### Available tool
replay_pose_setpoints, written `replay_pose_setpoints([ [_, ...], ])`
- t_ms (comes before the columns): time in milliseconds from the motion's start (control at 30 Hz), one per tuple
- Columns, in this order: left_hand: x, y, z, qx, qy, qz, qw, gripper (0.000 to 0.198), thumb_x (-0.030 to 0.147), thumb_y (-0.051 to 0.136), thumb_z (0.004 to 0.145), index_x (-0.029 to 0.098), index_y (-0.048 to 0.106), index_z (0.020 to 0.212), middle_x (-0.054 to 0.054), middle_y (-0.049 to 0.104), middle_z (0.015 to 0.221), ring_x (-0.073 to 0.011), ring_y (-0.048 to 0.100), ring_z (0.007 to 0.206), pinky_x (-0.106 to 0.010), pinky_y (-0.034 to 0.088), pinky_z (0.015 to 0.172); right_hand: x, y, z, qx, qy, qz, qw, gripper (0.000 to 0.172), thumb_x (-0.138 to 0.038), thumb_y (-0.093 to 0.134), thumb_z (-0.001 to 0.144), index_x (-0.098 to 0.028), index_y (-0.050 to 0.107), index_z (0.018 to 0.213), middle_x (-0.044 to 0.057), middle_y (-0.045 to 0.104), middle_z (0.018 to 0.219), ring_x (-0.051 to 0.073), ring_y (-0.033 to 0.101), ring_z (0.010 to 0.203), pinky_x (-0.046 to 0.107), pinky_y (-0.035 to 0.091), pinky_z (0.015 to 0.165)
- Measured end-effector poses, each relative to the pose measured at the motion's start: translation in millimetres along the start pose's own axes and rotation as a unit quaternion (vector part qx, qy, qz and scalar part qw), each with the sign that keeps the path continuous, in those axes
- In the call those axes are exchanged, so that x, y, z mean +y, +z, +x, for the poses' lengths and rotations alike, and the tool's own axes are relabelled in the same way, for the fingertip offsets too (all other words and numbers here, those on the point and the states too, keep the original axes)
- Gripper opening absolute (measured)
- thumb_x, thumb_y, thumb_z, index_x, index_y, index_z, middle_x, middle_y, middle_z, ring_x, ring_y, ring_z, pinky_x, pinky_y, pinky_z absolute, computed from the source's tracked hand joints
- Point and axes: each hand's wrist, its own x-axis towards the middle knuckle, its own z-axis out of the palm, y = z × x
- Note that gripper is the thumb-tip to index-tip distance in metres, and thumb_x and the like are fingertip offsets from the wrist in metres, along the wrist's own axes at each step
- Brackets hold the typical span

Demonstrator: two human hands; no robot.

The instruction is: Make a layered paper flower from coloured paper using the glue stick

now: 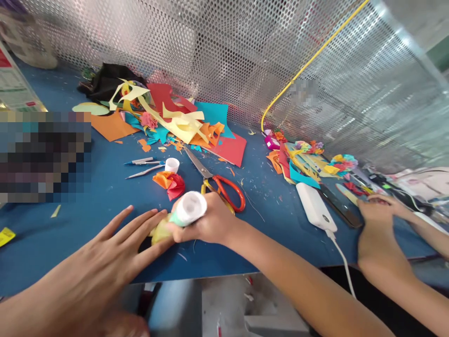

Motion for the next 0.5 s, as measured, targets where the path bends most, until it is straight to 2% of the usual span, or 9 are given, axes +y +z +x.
replay_pose_setpoints([
  [133,-0.5,0.1,-0.4,0.002,0.002,-0.003,1.0,0.089,0.076,0.047,0.057,0.023,0.042,0.129,-0.014,0.044,0.133,-0.0326,0.04,0.121,-0.049,0.024,0.103,1.6,-1.4,-1.9,-0.003,0.018,-0.018,1.0,0.015,-0.03,0.063,0.065,-0.017,0.059,0.072,-0.001,0.063,0.062,0.011,0.057,0.053,0.021,0.046,0.052],
  [267,-0.6,1.7,-1.5,0.003,-0.001,-0.001,1.0,0.091,0.076,0.047,0.057,0.024,0.04,0.13,-0.013,0.041,0.135,-0.0328,0.038,0.122,-0.049,0.024,0.102,2.0,-2.5,-2.4,-0.017,0.009,0.015,1.0,0.017,-0.027,0.063,0.063,-0.017,0.059,0.076,-0.001,0.064,0.066,0.011,0.059,0.056,0.02,0.047,0.054],
  [400,-1.2,2.6,-2.1,-0.02,-0.003,0.002,1.0,0.092,0.077,0.046,0.057,0.025,0.037,0.132,-0.012,0.039,0.137,-0.0335,0.035,0.124,-0.052,0.024,0.102,3.1,-1.1,0.4,-0.005,0.024,-0.029,0.999,0.012,-0.028,0.064,0.064,-0.017,0.059,0.068,-0.002,0.061,0.06,0.01,0.056,0.052,0.02,0.044,0.051],
  [500,-1.4,0.6,-1.5,-0.027,0.002,0.006,1.0,0.09,0.076,0.043,0.059,0.025,0.036,0.133,-0.013,0.038,0.137,-0.0334,0.035,0.125,-0.053,0.024,0.102,3.5,-1.9,-0.1,-0.046,0.018,-0.008,0.999,0.011,-0.027,0.064,0.064,-0.017,0.059,0.068,-0.003,0.061,0.061,0.009,0.055,0.052,0.019,0.043,0.049],
])
